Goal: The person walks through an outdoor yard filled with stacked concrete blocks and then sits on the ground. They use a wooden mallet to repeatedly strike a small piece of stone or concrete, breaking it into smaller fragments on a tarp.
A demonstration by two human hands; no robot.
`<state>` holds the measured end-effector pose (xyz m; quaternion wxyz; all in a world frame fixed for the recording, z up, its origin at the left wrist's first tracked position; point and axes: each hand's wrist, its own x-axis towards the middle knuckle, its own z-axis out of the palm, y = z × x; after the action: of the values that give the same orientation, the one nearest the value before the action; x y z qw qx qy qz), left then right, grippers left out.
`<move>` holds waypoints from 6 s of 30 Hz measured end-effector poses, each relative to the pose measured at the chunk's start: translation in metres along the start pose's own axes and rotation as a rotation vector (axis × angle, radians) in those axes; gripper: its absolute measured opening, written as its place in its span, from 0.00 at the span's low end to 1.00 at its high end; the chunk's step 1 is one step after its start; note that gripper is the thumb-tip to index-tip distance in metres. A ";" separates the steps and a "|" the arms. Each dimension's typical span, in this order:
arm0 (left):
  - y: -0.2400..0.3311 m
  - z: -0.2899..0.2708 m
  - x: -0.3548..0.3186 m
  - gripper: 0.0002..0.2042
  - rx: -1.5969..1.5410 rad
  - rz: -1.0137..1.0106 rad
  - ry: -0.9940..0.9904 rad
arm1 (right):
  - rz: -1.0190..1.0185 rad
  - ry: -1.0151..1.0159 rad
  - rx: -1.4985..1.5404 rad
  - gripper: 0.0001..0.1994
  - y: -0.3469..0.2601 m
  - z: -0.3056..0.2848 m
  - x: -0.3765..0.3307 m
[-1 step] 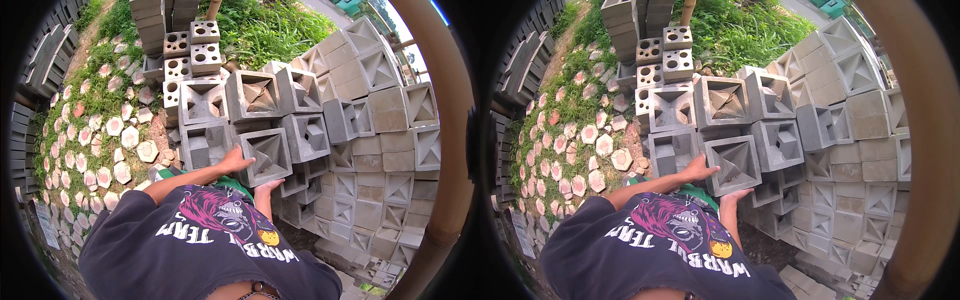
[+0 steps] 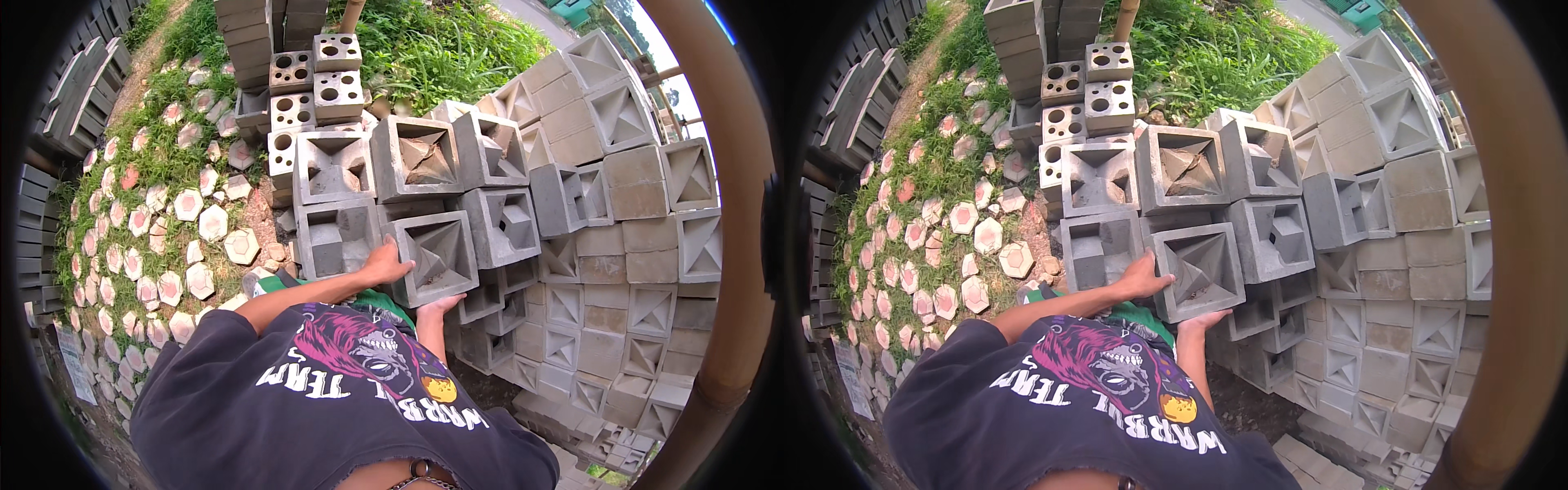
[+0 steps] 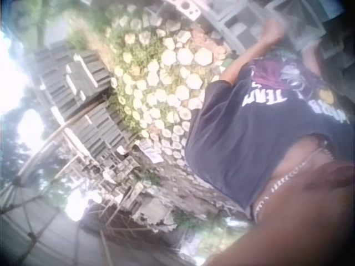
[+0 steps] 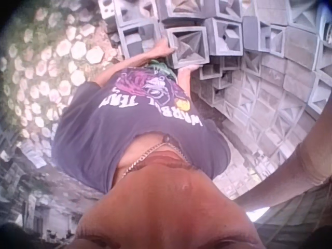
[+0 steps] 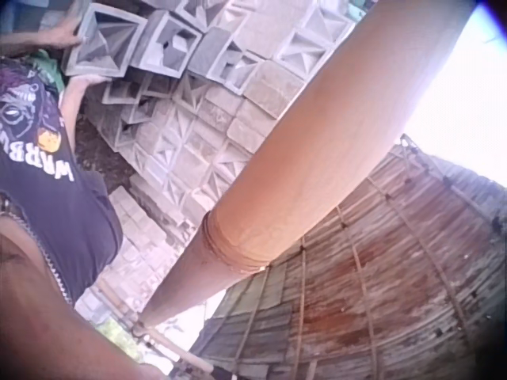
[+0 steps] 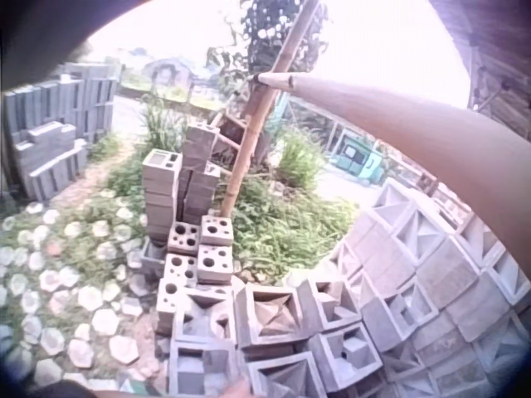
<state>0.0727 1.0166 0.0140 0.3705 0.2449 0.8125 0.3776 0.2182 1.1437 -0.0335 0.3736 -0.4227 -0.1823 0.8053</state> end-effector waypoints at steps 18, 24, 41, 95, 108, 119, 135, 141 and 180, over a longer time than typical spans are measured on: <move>-0.039 -0.019 0.020 0.39 -0.290 0.080 0.205 | 0.190 -0.176 -0.052 0.43 0.026 0.047 0.013; -0.116 -0.059 -0.107 0.18 -0.556 0.093 0.074 | 0.579 0.163 -0.427 0.41 0.084 0.029 -0.094; -0.405 -0.173 -0.458 0.28 -0.988 -0.593 1.170 | 1.162 -0.962 -1.105 0.24 0.452 0.200 -0.325; -0.995 -0.759 -1.134 0.28 -0.985 -0.836 2.055 | 1.219 -2.107 -1.698 0.17 1.305 0.299 -1.259; -1.196 -0.945 -1.219 0.13 -1.112 -0.583 2.286 | 1.173 -2.374 -1.753 0.10 1.543 0.374 -1.457; -1.260 -1.070 -1.372 0.18 -1.044 -0.855 2.451 | 1.069 -2.601 -1.559 0.16 1.709 0.401 -1.620; -1.503 -1.150 -1.700 0.17 -1.083 -0.503 2.531 | 1.169 -2.613 -1.596 0.21 1.914 0.277 -1.951; -1.533 -1.182 -1.845 0.07 -0.920 -0.682 2.371 | 1.254 -2.537 -1.539 0.12 1.944 0.261 -2.091; -2.085 -1.355 -2.589 0.22 -1.097 -0.772 2.565 | 1.150 -2.804 -1.513 0.18 2.443 0.001 -2.844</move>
<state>0.3272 -2.5638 0.0328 -0.4769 -0.6563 0.3486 0.4694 0.1573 -2.6039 0.0275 0.6542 -0.4865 0.4991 -0.2937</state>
